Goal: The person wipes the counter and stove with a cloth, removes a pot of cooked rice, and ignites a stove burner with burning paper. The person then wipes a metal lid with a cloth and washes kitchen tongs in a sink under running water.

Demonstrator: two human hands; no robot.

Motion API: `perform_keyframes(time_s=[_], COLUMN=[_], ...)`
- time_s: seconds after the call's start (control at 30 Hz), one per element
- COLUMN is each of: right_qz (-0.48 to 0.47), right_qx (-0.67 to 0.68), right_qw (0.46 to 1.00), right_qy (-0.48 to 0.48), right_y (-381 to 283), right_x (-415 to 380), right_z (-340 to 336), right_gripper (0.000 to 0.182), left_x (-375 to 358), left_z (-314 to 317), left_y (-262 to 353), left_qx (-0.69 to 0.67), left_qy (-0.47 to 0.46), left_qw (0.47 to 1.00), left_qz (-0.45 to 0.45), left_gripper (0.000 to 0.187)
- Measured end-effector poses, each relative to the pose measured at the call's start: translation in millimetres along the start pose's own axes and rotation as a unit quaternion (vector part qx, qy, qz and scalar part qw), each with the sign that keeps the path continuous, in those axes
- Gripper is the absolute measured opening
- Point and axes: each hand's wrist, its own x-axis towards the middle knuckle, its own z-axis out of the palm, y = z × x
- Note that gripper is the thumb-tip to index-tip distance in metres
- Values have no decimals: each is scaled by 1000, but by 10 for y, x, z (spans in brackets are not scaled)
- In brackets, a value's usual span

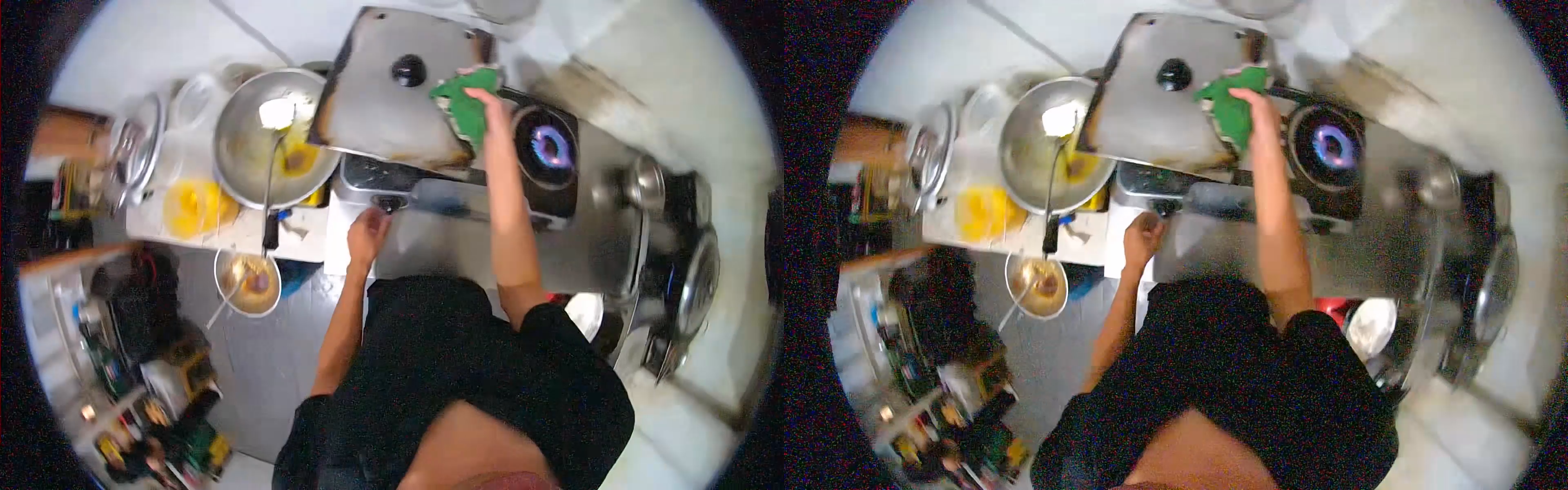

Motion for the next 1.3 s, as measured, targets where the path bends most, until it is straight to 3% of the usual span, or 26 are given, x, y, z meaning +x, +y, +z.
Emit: perform_keyframes(time_s=[0.1,0.17,0.33,0.37,0.5,0.83,1.0,1.03,1.13,1.3], right_qz=[-55,-52,-60,-103,-88,-70,-33,-84,-61,-84], right_qx=[30,42,53,66,66,39,57,80,15,48], right_qw=[998,998,996,992,994,991,992,989,995,993], right_qy=[-25,-6,34,11,19,111,108,95,84,73], right_y=[59,59,35,57,37,47,56,91,54,65], right_x=[-25,-75,-166,-163,-238,-276,-251,-231,-186,-224], right_z=[-139,-119,-338,-373,-625,-1244,-1376,-1366,-1452,-1399], right_gripper=[36,35,32,33,34,29,29,31,34,36], left_x=[-151,-219,-405,-417,-497,-647,-606,-598,-611,-632], left_z=[-71,-169,-212,-193,-216,-137,-197,-204,-203,-168], left_y=[-146,-247,-351,-386,-373,-475,-357,-337,-335,-464], left_qx=[0,17,-6,-23,-56,-59,-22,-23,-66,-53], left_qy=[-18,-49,-45,-51,-80,-70,-93,-96,-94,-113], left_qw=[1000,997,997,996,989,992,993,991,989,988], left_qz=[-9,-55,-58,-72,-113,-90,-74,-91,-94,-96], left_gripper=[21,17,16,16,17,16,17,17,18,19])
